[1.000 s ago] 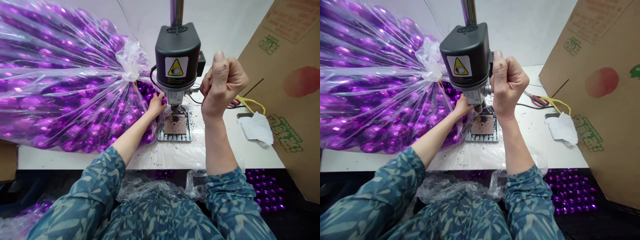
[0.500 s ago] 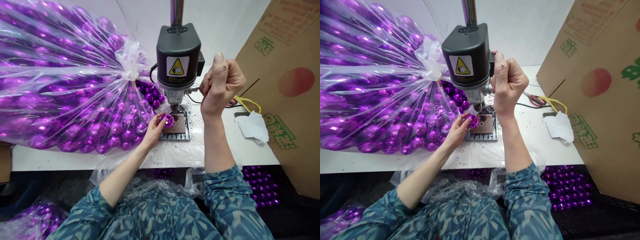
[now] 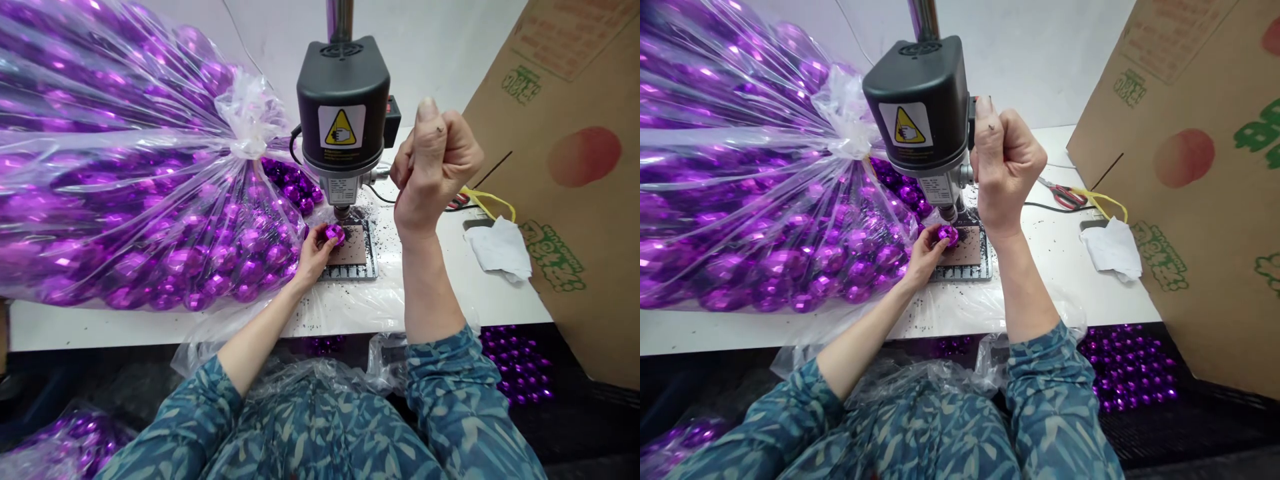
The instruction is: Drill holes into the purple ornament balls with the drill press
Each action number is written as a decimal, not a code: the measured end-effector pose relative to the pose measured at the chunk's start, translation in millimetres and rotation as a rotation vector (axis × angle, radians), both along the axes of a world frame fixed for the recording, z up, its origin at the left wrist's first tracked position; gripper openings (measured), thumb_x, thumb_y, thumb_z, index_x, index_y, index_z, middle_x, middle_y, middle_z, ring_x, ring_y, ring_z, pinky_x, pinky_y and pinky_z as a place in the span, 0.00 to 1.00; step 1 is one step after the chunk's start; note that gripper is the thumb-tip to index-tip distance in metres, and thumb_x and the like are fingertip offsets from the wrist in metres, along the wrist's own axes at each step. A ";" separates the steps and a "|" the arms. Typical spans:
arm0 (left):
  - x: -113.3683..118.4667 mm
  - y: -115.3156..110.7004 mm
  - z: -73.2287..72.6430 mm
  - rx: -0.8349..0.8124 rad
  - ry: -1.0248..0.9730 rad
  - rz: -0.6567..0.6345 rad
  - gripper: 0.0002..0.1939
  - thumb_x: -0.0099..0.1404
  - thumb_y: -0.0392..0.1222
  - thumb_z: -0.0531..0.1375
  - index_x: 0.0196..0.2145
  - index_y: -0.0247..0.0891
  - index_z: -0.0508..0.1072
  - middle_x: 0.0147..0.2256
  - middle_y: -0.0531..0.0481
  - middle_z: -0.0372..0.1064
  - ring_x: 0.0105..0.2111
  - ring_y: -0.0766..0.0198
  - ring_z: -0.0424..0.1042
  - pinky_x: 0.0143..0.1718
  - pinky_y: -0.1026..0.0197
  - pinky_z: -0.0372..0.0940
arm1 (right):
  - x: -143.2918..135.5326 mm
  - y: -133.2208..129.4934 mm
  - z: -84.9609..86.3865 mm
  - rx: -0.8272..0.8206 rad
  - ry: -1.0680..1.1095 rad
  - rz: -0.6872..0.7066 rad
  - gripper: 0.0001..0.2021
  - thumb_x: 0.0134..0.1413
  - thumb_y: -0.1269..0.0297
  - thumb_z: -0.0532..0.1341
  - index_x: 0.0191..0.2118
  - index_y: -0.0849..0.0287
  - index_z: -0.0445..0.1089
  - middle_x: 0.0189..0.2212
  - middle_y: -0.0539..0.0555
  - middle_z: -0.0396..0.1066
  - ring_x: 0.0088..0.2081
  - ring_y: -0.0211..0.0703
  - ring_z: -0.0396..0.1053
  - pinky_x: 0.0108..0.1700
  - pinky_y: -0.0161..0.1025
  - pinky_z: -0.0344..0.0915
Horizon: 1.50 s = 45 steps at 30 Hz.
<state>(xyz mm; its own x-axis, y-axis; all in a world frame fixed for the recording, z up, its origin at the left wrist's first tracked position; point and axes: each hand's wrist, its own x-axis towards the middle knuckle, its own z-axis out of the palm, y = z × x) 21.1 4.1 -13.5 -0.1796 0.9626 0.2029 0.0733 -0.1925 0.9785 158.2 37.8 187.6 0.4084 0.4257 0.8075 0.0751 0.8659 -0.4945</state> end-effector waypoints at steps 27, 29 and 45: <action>12.8 -6.5 -2.2 0.126 0.120 -0.071 0.28 0.61 0.56 0.69 0.53 0.41 0.67 0.51 0.42 0.74 0.51 0.55 0.76 0.54 0.50 0.71 | 3.0 -11.6 -19.7 0.087 0.113 0.116 0.28 0.61 0.55 0.63 0.20 0.57 0.43 0.12 0.42 0.44 0.14 0.26 0.44 0.18 0.35 0.40; 12.8 -6.4 -2.1 0.135 0.130 -0.064 0.28 0.61 0.57 0.69 0.52 0.40 0.67 0.50 0.42 0.74 0.50 0.55 0.76 0.54 0.49 0.71 | 4.1 -12.8 -25.8 0.097 0.104 0.099 0.27 0.62 0.55 0.61 0.21 0.57 0.43 0.12 0.43 0.43 0.14 0.26 0.45 0.18 0.34 0.42; 14.3 -6.3 -0.5 0.128 0.086 -0.080 0.27 0.62 0.54 0.69 0.52 0.40 0.67 0.49 0.42 0.75 0.49 0.56 0.76 0.53 0.51 0.71 | 8.2 -8.7 -51.4 0.301 0.031 0.137 0.25 0.61 0.67 0.59 0.22 0.60 0.41 0.12 0.43 0.43 0.14 0.25 0.42 0.18 0.33 0.41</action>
<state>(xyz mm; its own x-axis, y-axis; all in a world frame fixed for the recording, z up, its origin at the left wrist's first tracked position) 35.4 -2.2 -14.0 -0.0807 0.9382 0.3364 0.1348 -0.3241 0.9364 166.5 29.1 136.2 0.3900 0.2223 0.8936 -0.0635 0.9746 -0.2147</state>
